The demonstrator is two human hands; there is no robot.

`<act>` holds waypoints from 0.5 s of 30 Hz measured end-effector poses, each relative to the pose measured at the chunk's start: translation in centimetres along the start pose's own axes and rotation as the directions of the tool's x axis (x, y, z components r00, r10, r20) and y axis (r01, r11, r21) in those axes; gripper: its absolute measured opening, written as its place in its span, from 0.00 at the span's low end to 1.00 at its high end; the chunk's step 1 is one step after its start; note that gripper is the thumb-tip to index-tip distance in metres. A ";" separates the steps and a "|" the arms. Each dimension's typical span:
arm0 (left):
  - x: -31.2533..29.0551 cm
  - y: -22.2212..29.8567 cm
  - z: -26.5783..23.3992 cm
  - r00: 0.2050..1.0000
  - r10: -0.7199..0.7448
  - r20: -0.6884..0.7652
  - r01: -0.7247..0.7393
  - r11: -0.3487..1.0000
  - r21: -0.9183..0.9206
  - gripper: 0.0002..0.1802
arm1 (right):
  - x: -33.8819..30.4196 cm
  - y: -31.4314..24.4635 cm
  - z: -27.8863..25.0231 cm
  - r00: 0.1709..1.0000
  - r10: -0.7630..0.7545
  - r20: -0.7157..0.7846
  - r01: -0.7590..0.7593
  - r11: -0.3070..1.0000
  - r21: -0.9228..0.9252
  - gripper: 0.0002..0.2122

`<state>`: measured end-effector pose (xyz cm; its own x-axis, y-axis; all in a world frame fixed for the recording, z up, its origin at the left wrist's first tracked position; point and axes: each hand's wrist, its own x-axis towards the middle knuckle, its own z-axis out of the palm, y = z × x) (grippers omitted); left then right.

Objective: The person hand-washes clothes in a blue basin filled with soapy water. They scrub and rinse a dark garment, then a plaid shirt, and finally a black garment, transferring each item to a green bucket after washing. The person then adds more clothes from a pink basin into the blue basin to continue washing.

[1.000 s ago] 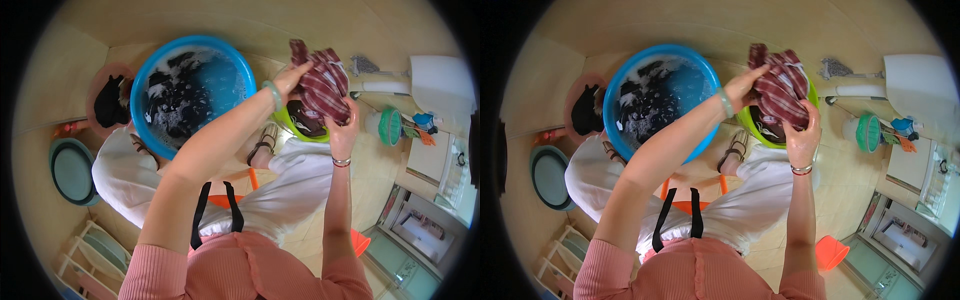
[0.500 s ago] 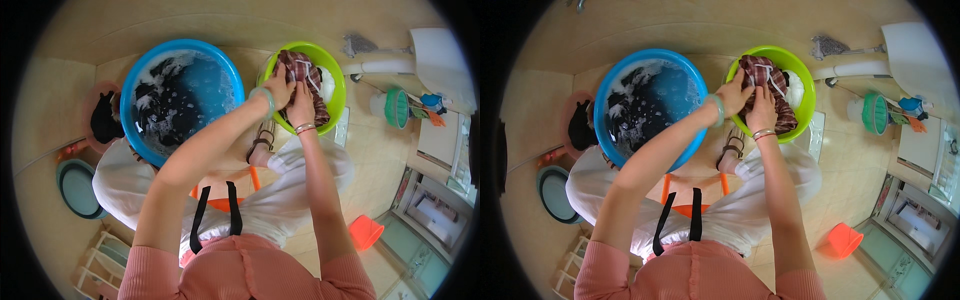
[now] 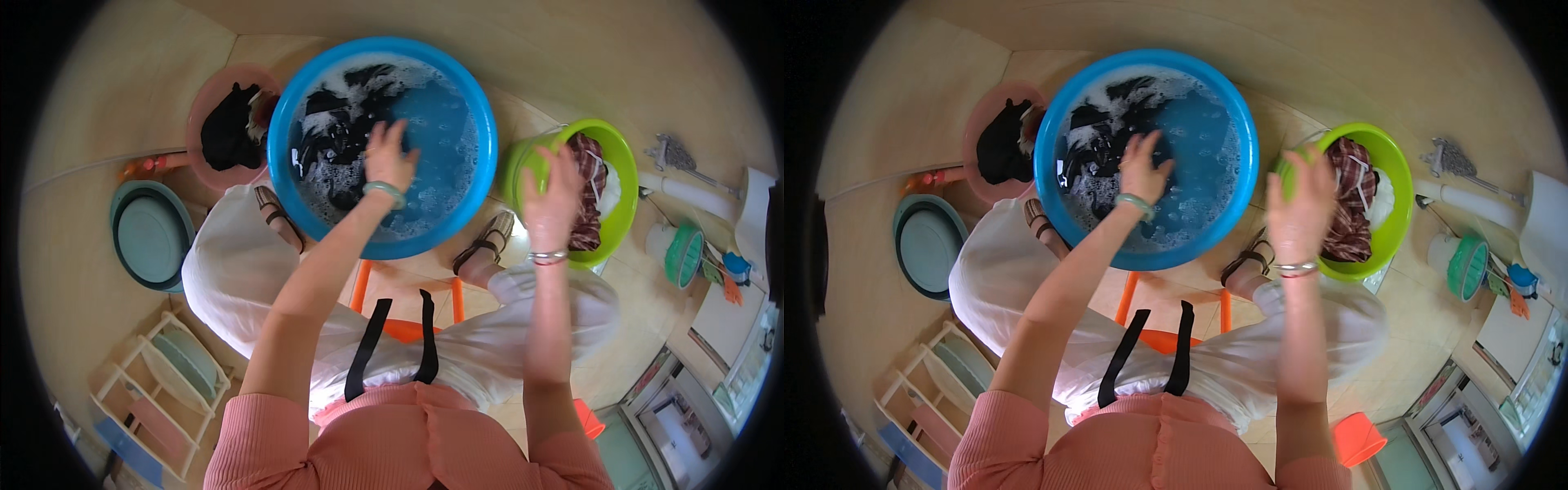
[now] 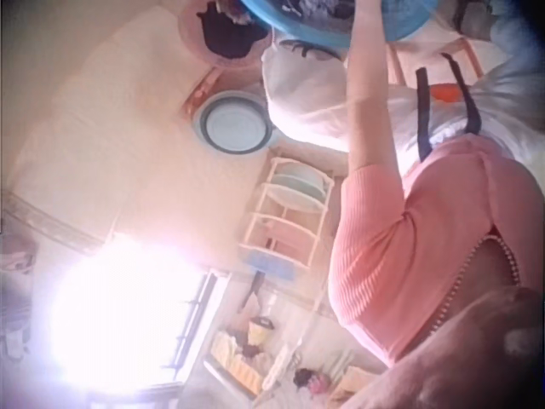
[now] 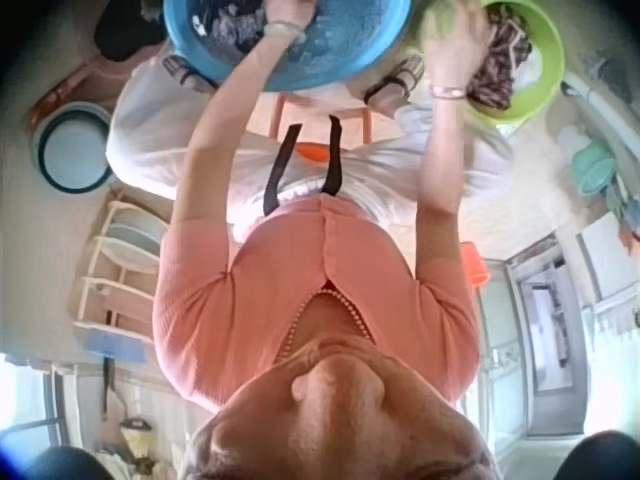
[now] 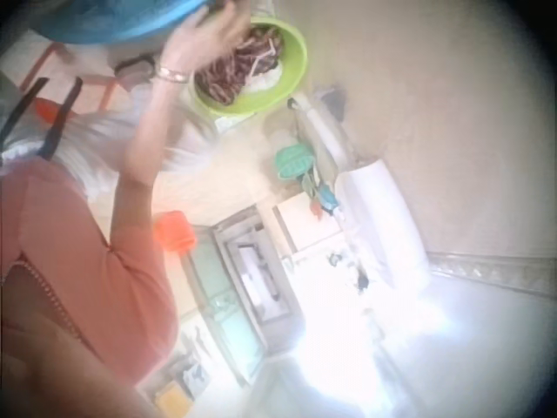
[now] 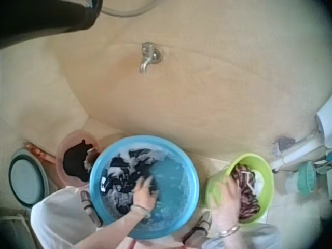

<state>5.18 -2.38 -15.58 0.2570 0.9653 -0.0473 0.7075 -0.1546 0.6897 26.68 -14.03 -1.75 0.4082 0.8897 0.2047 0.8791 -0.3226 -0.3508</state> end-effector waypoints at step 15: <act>-2.9 -17.2 0.1 0.832 -0.411 0.373 0.552 0.551 -0.625 0.41 | -6.1 -9.0 32.0 0.736 0.041 0.676 -0.183 0.973 0.141 0.43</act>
<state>-7.71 -2.51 -27.37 0.1685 0.7882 -0.5920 0.1205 0.5796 0.8060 8.37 -6.24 -29.09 0.1698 0.8600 -0.4812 0.7458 -0.4312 -0.5077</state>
